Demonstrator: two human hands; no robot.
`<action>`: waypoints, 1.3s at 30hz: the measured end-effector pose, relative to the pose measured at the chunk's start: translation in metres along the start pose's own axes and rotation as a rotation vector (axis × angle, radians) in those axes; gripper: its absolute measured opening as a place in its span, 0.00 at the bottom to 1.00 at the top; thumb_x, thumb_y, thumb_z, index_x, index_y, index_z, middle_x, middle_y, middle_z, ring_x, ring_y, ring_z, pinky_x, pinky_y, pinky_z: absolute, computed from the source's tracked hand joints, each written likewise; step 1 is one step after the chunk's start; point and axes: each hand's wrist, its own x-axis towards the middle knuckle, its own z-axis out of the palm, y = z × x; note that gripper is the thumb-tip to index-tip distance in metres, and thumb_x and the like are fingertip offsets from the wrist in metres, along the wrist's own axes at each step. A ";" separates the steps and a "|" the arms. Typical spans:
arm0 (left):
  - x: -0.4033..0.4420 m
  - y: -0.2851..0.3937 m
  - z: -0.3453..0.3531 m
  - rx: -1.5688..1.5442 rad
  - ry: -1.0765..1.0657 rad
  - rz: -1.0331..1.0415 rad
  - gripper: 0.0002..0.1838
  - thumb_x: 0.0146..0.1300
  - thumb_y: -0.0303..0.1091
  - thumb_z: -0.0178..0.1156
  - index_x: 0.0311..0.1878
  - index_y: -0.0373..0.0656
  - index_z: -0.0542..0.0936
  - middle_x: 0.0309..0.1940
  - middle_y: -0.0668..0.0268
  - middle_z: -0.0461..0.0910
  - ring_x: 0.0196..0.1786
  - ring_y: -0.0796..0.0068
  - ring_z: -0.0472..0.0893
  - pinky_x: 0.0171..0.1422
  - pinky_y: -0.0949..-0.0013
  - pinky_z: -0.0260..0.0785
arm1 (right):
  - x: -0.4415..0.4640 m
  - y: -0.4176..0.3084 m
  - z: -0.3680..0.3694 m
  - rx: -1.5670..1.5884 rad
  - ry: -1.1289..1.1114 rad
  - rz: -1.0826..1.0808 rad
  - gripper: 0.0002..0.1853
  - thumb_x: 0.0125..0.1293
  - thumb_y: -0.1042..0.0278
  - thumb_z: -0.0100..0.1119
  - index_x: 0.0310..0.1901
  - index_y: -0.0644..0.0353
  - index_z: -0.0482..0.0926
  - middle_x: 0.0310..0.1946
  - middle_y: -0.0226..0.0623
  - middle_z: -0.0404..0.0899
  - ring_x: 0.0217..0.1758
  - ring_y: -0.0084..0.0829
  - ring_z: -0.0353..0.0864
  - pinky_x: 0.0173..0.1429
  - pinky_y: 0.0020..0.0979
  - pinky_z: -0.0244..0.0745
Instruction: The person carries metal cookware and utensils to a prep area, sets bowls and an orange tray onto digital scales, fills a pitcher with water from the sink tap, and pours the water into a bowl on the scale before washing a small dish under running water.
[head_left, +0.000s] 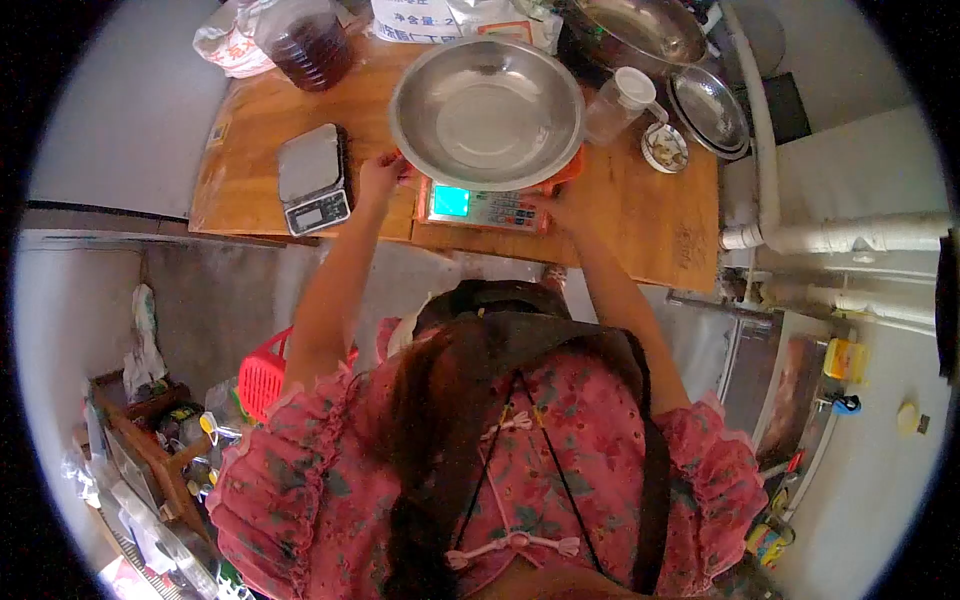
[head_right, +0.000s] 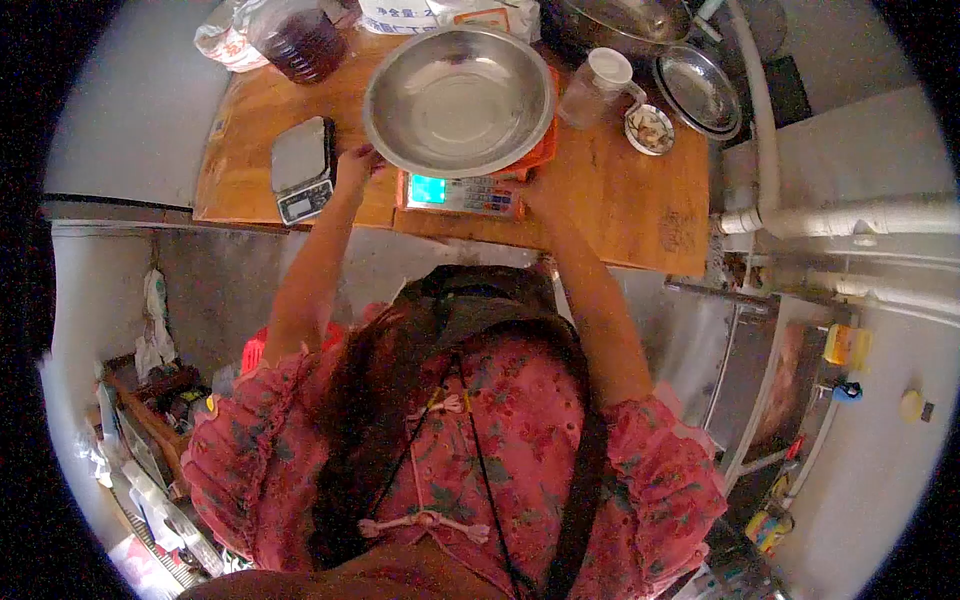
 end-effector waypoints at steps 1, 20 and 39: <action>-0.005 0.006 0.002 -0.014 0.000 -0.006 0.11 0.55 0.33 0.54 0.31 0.33 0.76 0.22 0.65 0.76 0.23 0.82 0.74 0.26 0.80 0.68 | -0.004 -0.013 0.000 -0.020 0.009 0.033 0.32 0.42 0.77 0.64 0.51 0.61 0.60 0.43 0.39 0.70 0.44 0.33 0.73 0.45 0.31 0.73; -0.042 -0.047 -0.014 -0.280 0.055 -0.221 0.12 0.60 0.40 0.48 0.40 0.42 0.72 0.25 0.67 0.75 0.25 0.80 0.73 0.27 0.78 0.66 | -0.009 -0.007 0.014 0.166 0.112 0.120 0.40 0.43 0.77 0.63 0.56 0.57 0.50 0.49 0.39 0.64 0.50 0.33 0.69 0.47 0.33 0.72; -0.107 -0.144 -0.042 -0.383 0.113 -0.427 0.10 0.58 0.34 0.50 0.40 0.39 0.72 0.24 0.65 0.75 0.22 0.79 0.72 0.22 0.78 0.64 | -0.006 0.002 0.007 0.041 0.096 0.018 0.33 0.43 0.75 0.64 0.51 0.62 0.58 0.46 0.38 0.66 0.44 0.31 0.71 0.46 0.30 0.71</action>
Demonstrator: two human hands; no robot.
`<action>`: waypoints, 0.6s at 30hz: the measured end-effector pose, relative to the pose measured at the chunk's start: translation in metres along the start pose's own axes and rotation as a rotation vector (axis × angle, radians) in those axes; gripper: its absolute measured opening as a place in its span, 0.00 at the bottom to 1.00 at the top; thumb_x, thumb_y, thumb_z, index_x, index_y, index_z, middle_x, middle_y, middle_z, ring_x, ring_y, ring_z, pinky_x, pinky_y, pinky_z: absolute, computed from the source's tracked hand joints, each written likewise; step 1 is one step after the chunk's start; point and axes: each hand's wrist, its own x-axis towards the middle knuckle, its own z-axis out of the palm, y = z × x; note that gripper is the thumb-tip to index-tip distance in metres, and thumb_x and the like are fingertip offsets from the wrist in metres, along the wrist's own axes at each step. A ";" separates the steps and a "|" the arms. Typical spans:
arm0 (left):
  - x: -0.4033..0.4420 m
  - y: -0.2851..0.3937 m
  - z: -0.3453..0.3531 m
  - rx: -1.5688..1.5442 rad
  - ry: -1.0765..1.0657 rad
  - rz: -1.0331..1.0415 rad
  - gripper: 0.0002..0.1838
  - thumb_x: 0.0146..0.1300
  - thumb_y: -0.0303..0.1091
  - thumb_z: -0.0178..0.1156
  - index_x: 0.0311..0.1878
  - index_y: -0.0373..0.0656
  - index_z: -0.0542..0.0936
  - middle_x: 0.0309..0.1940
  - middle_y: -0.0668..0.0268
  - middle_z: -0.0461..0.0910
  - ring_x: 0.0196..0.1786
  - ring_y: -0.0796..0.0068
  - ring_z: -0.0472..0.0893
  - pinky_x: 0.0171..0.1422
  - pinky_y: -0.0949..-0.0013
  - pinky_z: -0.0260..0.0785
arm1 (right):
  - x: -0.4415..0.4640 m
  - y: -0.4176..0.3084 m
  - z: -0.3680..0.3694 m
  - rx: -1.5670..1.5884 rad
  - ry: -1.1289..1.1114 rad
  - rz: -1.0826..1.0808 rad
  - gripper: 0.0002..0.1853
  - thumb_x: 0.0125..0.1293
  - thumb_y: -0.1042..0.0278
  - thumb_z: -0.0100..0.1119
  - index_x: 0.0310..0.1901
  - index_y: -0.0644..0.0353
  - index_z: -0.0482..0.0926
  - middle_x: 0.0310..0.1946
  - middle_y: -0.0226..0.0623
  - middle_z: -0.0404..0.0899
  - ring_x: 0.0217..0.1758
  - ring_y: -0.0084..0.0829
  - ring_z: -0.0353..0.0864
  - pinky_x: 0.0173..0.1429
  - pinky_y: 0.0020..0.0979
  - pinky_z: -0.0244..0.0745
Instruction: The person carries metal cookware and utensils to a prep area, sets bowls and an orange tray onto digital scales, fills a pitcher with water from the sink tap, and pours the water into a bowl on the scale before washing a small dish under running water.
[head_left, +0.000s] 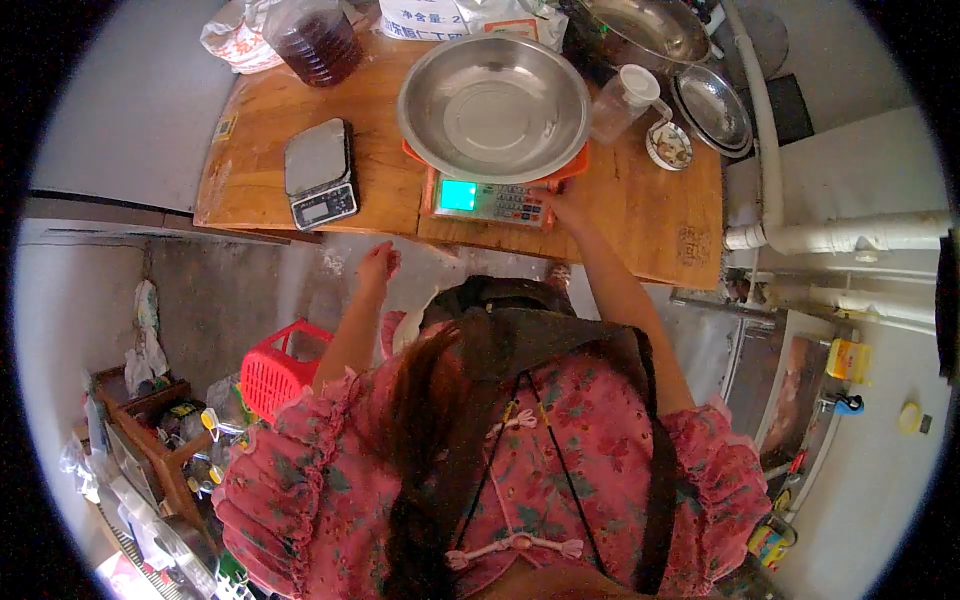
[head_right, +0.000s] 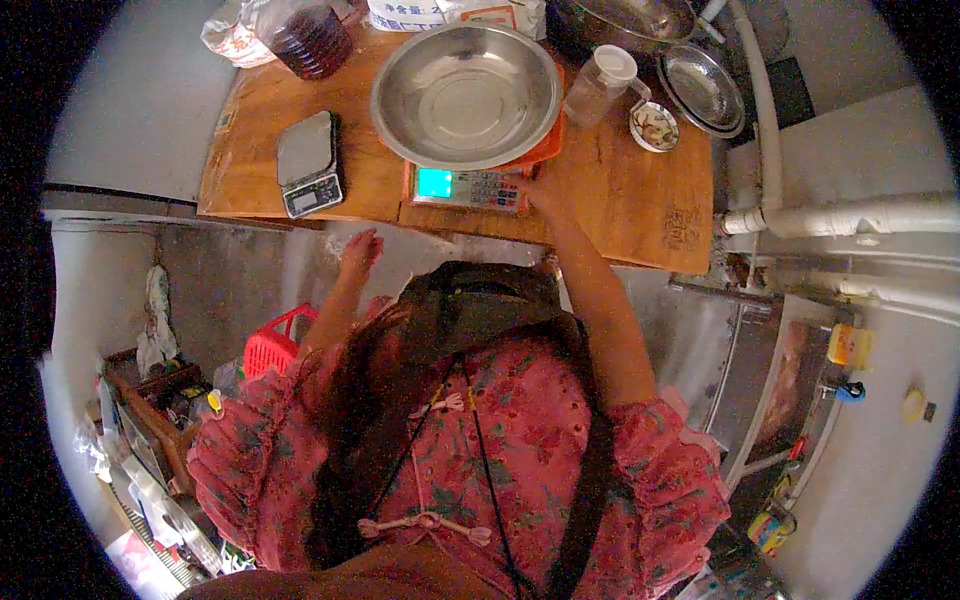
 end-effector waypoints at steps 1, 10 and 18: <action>-0.002 0.006 0.008 0.019 -0.008 -0.006 0.10 0.58 0.34 0.50 0.40 0.39 0.72 0.24 0.65 0.75 0.22 0.79 0.72 0.22 0.78 0.64 | -0.009 -0.026 0.007 0.041 0.011 0.038 0.33 0.43 0.74 0.65 0.51 0.62 0.58 0.46 0.38 0.66 0.45 0.31 0.71 0.47 0.30 0.70; -0.004 0.053 0.069 0.544 -0.031 0.560 0.13 0.55 0.35 0.53 0.40 0.36 0.74 0.29 0.62 0.76 0.29 0.74 0.74 0.35 0.72 0.66 | -0.012 -0.028 0.005 0.009 0.028 0.129 0.33 0.43 0.72 0.65 0.52 0.63 0.59 0.47 0.40 0.66 0.49 0.31 0.68 0.50 0.31 0.68; 0.036 0.064 0.094 0.587 -0.082 0.728 0.13 0.51 0.36 0.57 0.39 0.40 0.77 0.24 0.63 0.76 0.27 0.74 0.74 0.33 0.72 0.65 | -0.010 -0.027 0.004 -0.033 0.018 0.122 0.31 0.43 0.72 0.65 0.50 0.63 0.61 0.46 0.39 0.68 0.46 0.31 0.71 0.48 0.30 0.69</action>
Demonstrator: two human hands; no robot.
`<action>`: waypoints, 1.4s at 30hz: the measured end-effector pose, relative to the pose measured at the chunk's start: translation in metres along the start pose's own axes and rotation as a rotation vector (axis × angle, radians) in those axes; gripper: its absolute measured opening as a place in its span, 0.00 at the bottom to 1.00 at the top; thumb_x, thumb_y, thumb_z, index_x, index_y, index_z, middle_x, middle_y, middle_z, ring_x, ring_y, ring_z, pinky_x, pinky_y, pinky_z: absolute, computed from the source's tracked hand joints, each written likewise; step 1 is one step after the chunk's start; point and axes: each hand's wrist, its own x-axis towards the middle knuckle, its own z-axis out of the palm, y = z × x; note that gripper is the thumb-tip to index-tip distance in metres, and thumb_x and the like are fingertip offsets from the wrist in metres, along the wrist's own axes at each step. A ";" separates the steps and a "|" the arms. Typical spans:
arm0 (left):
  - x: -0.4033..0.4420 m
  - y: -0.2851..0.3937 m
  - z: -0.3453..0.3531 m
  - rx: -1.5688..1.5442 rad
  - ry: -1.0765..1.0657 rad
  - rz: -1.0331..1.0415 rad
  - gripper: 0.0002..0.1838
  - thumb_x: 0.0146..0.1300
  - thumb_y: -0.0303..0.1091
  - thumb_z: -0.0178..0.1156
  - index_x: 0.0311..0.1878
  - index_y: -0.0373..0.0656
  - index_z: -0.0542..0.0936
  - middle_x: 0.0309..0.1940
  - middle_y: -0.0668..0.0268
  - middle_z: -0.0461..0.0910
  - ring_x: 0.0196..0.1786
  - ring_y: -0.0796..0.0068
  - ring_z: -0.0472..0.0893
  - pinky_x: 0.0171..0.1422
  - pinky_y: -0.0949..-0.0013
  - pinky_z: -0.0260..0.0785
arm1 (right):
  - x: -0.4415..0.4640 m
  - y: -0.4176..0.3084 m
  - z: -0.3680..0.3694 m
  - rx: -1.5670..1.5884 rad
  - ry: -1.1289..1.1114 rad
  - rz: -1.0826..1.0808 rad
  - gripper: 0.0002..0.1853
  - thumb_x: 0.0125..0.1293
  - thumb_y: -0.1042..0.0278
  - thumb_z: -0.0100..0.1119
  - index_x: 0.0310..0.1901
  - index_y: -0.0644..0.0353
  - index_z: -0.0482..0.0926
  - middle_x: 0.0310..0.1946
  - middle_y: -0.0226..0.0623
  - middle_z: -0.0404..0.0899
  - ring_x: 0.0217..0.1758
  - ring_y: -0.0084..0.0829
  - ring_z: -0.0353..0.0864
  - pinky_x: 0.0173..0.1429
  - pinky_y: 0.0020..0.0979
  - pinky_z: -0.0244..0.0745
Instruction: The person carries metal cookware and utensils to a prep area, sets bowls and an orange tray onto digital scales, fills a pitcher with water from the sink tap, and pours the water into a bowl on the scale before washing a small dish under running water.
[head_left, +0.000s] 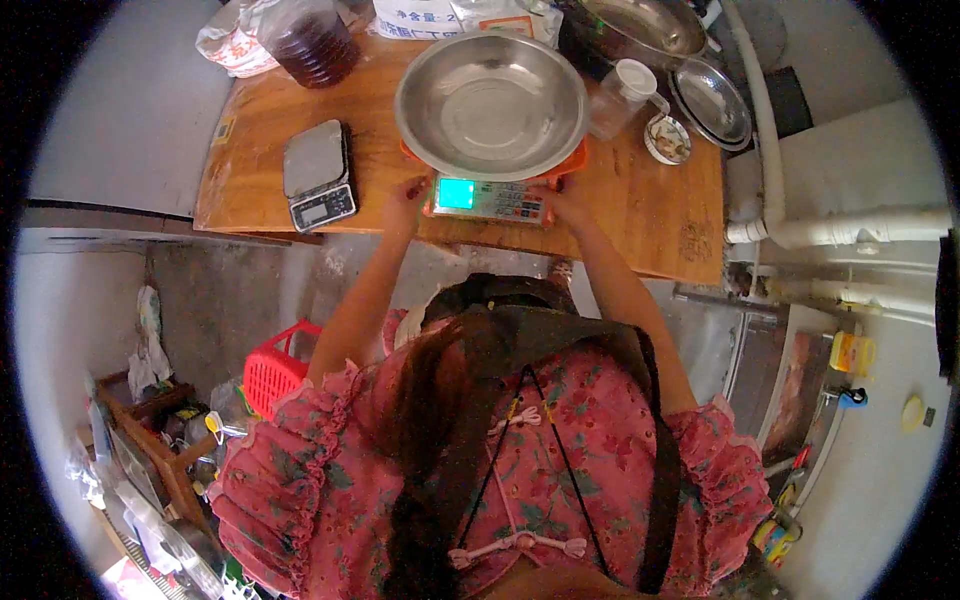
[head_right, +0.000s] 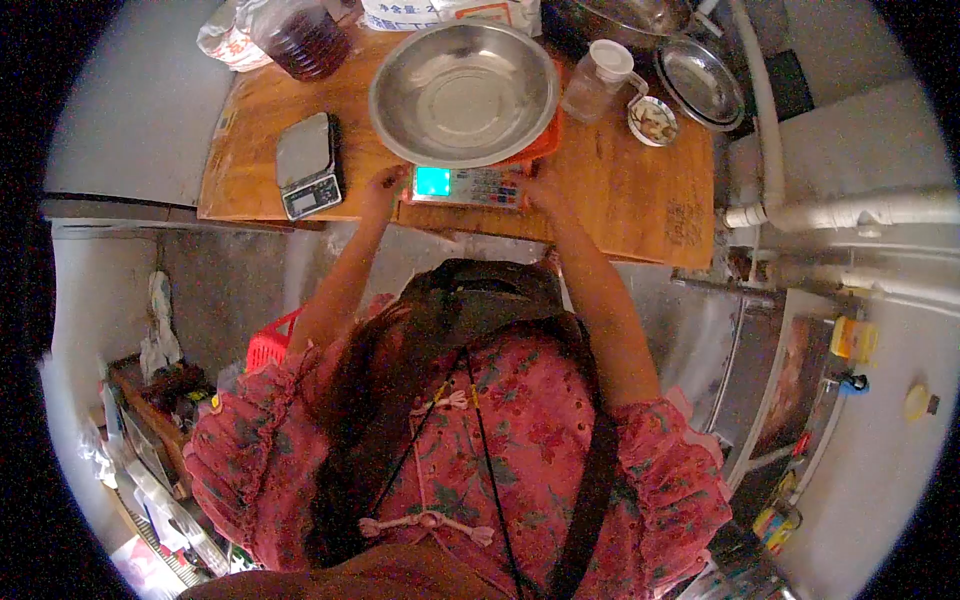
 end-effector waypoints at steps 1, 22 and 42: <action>0.001 -0.004 0.002 -0.025 0.010 0.008 0.13 0.50 0.36 0.57 0.39 0.40 0.77 0.23 0.63 0.76 0.27 0.74 0.74 0.33 0.72 0.65 | 0.001 0.002 0.000 -0.002 -0.009 0.009 0.31 0.43 0.72 0.64 0.50 0.63 0.61 0.46 0.38 0.68 0.45 0.31 0.71 0.47 0.30 0.70; 0.018 -0.027 0.008 0.061 0.031 -0.084 0.11 0.47 0.35 0.61 0.32 0.39 0.77 0.24 0.62 0.78 0.27 0.72 0.76 0.32 0.70 0.67 | 0.009 0.020 0.002 -0.014 0.044 -0.055 0.28 0.44 0.75 0.64 0.49 0.63 0.63 0.44 0.38 0.69 0.43 0.29 0.72 0.43 0.29 0.73; 0.007 0.007 0.011 0.109 0.130 -0.042 0.10 0.47 0.34 0.61 0.29 0.38 0.75 0.23 0.62 0.77 0.27 0.70 0.76 0.32 0.69 0.67 | 0.008 0.021 0.003 0.016 0.044 -0.064 0.30 0.44 0.77 0.63 0.50 0.63 0.60 0.46 0.40 0.67 0.45 0.31 0.71 0.45 0.30 0.73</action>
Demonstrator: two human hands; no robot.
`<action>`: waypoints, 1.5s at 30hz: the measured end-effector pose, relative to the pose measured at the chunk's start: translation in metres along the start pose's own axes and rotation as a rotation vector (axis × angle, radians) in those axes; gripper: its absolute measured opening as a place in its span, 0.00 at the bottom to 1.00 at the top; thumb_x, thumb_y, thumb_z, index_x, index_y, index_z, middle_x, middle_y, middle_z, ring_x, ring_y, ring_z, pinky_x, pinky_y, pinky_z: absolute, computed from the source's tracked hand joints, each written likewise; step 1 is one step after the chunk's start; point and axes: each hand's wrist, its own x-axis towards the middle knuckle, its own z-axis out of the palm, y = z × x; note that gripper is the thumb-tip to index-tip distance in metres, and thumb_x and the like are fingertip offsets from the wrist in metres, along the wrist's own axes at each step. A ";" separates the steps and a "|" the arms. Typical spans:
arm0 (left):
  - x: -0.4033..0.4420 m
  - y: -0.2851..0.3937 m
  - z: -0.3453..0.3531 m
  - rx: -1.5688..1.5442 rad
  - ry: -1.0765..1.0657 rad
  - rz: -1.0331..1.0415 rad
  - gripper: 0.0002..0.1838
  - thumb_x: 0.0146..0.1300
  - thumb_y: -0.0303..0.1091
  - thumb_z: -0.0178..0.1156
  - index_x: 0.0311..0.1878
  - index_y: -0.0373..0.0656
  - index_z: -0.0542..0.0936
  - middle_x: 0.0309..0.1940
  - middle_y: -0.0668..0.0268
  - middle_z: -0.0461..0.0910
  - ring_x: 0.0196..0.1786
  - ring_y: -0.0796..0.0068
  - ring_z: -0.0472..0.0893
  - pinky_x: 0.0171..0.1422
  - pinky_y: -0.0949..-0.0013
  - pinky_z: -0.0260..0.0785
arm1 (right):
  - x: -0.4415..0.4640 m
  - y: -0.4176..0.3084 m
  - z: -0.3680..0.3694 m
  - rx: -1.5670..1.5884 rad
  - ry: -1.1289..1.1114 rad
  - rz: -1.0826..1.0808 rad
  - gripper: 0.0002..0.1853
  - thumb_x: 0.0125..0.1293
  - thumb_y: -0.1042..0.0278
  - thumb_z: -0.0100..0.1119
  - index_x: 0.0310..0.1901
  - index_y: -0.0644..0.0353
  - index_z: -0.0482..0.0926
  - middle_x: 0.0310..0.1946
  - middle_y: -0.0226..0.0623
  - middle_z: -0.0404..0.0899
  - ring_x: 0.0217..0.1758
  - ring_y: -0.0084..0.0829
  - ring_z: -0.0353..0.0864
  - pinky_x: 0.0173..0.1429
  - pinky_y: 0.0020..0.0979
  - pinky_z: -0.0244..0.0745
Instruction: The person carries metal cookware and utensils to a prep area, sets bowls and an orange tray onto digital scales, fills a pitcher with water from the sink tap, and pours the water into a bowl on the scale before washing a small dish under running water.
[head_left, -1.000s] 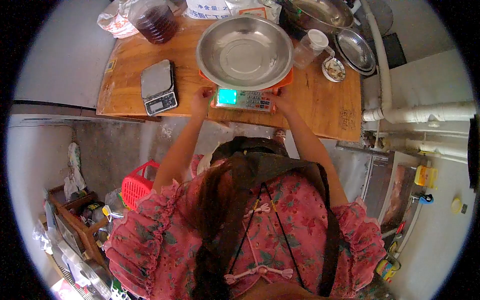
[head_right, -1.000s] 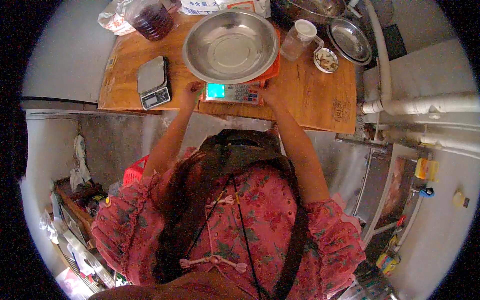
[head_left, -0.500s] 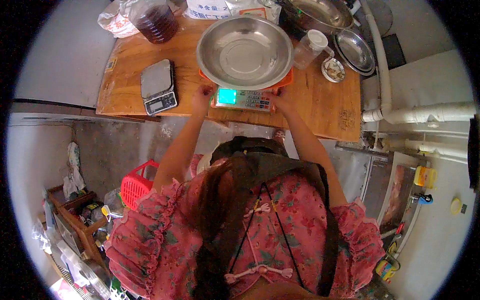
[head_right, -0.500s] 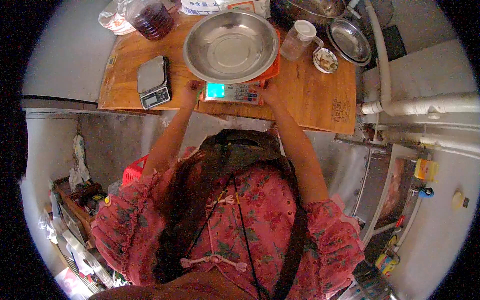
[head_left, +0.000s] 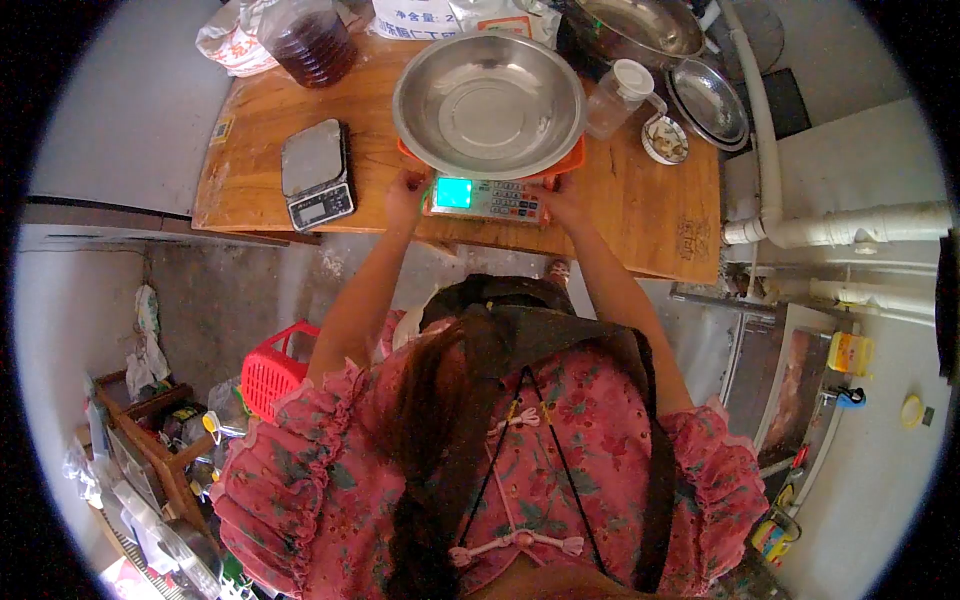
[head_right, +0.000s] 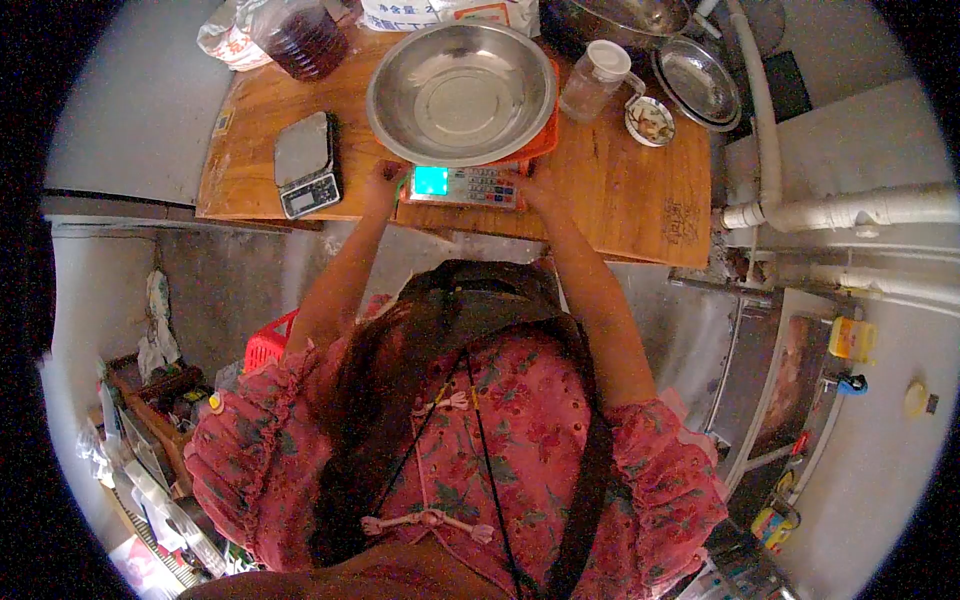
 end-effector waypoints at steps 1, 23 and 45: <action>-0.002 0.005 -0.001 0.001 0.012 0.001 0.10 0.47 0.34 0.60 0.29 0.38 0.75 0.23 0.62 0.77 0.27 0.70 0.76 0.32 0.69 0.67 | -0.008 -0.022 0.002 -0.017 -0.012 0.052 0.30 0.44 0.77 0.63 0.50 0.63 0.60 0.46 0.40 0.67 0.45 0.31 0.71 0.45 0.30 0.73; 0.011 -0.030 0.009 -0.065 -0.008 0.036 0.08 0.45 0.31 0.61 0.29 0.38 0.75 0.22 0.62 0.76 0.26 0.71 0.75 0.32 0.70 0.67 | -0.009 -0.018 0.003 0.018 -0.023 0.034 0.29 0.44 0.76 0.61 0.51 0.62 0.62 0.45 0.38 0.68 0.48 0.32 0.70 0.49 0.31 0.68; -0.017 0.082 -0.095 -0.355 0.241 0.047 0.09 0.62 0.32 0.46 0.41 0.38 0.72 0.29 0.69 0.73 0.30 0.84 0.70 0.31 0.80 0.63 | 0.090 -0.101 -0.158 -0.311 0.256 0.045 0.15 0.51 0.62 0.57 0.38 0.61 0.71 0.24 0.32 0.73 0.22 0.22 0.70 0.26 0.22 0.64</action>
